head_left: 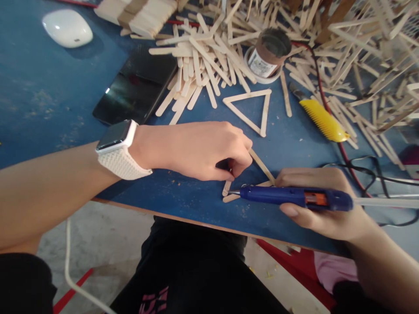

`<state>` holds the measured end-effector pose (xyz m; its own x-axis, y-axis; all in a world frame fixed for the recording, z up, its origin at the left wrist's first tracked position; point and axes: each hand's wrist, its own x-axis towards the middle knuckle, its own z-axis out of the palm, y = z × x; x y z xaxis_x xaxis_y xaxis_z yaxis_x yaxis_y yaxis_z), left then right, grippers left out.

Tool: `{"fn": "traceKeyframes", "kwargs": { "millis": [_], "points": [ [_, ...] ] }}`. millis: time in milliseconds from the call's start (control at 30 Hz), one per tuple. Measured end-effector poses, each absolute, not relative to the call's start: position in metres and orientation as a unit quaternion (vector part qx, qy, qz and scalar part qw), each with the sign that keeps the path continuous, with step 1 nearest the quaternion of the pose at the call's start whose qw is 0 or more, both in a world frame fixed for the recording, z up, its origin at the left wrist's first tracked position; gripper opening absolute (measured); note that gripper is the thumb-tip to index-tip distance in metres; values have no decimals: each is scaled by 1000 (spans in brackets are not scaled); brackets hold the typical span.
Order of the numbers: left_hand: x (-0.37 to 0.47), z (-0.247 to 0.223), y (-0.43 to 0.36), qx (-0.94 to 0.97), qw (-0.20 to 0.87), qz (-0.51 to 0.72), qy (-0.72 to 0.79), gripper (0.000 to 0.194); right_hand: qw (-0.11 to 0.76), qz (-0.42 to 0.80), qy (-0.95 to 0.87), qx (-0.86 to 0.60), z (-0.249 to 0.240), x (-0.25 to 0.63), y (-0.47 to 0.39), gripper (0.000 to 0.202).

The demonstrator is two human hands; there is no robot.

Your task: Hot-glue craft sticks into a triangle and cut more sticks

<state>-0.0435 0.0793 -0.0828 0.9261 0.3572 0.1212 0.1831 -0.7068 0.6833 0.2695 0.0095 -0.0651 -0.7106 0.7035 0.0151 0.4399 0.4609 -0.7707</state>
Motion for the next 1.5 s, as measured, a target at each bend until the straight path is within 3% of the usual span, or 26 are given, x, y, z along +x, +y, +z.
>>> {"fn": "traceKeyframes", "kwargs": {
  "millis": [633, 833, 1200, 1500],
  "points": [
    [-43, -83, 80, 913, 361, 122, 143, 24, 166, 334, -857, -355, -60, 266, 8, 45],
    [-43, -82, 80, 917, 351, 110, 154, 21, 185, 320, -864, -341, -55, 262, 7, 34],
    [-41, -85, 81, 913, 362, 118, 149, 25, 175, 299, -870, -350, -60, 269, 7, 42],
    [-44, -85, 85, 902, 389, 112, 153, 25, 172, 305, -873, -340, -60, 268, 8, 35]
  ]
}}
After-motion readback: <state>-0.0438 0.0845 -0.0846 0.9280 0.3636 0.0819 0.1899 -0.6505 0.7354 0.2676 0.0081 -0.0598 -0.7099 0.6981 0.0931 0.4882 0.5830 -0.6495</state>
